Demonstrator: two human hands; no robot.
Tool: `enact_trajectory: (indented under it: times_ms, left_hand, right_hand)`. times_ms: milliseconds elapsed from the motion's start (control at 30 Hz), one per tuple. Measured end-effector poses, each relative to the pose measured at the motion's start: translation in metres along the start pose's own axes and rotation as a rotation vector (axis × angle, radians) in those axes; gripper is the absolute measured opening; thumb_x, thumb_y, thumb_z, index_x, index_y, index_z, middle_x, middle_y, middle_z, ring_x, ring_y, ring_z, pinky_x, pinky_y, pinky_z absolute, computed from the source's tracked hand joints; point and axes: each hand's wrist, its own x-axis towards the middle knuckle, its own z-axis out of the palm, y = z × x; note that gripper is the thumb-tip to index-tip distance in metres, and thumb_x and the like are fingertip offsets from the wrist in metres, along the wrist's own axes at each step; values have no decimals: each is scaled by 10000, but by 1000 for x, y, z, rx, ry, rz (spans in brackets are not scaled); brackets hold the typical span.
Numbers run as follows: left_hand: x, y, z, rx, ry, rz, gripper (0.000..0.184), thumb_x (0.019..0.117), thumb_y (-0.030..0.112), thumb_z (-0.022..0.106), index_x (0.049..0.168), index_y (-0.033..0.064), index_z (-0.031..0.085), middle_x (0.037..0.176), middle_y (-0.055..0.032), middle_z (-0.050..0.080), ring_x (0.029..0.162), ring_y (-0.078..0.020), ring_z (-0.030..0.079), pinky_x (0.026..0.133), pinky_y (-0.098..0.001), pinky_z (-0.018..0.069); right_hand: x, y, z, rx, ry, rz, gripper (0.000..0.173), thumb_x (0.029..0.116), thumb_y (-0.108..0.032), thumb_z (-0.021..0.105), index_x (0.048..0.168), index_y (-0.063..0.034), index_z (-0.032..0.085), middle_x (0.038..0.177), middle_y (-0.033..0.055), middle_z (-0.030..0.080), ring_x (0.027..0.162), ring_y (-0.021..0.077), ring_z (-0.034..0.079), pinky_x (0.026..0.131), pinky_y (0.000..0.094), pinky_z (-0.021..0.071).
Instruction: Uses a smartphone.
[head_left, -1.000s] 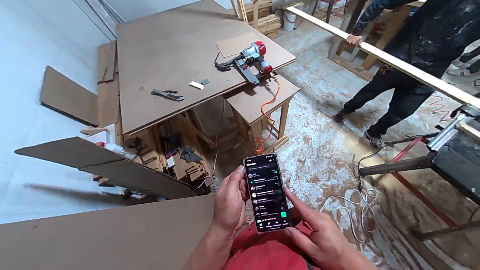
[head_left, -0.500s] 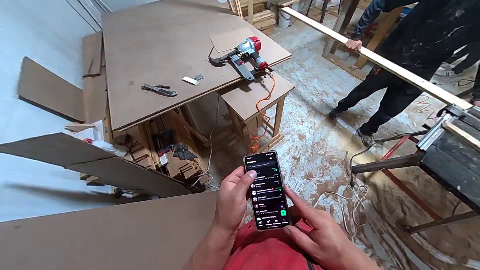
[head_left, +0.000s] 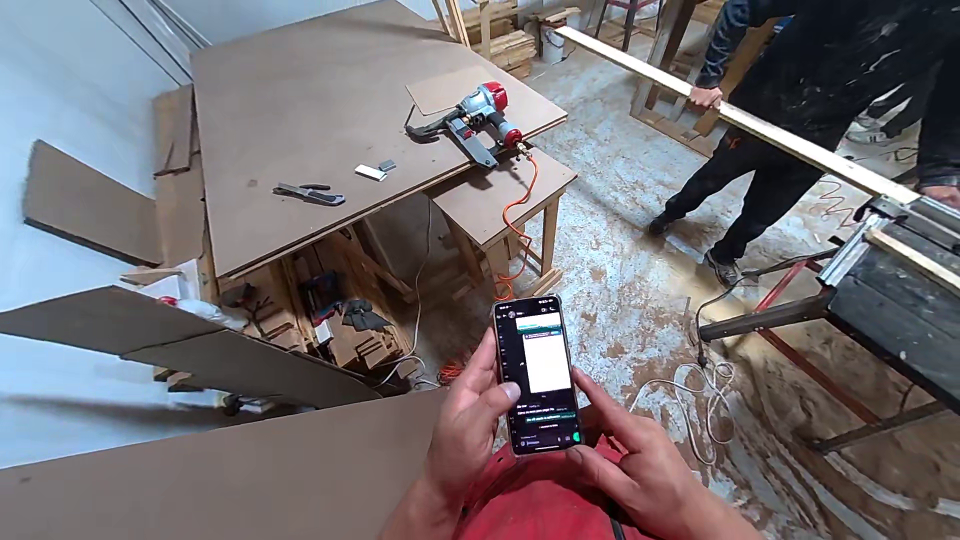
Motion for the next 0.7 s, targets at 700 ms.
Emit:
enact_trajectory:
  times_ms: [700]
  left_hand:
    - [-32,-4,-14,232,-163,100,1118,813,-53,680,1676,218,21,1542,-185,479,1312,-372,587,1073,-525,550]
  right_hand:
    - [-7,-10,17,0,46,-24,727,1002,-235,677,1617,-99,314,1117,35,762,939,138,747,859,354,650]
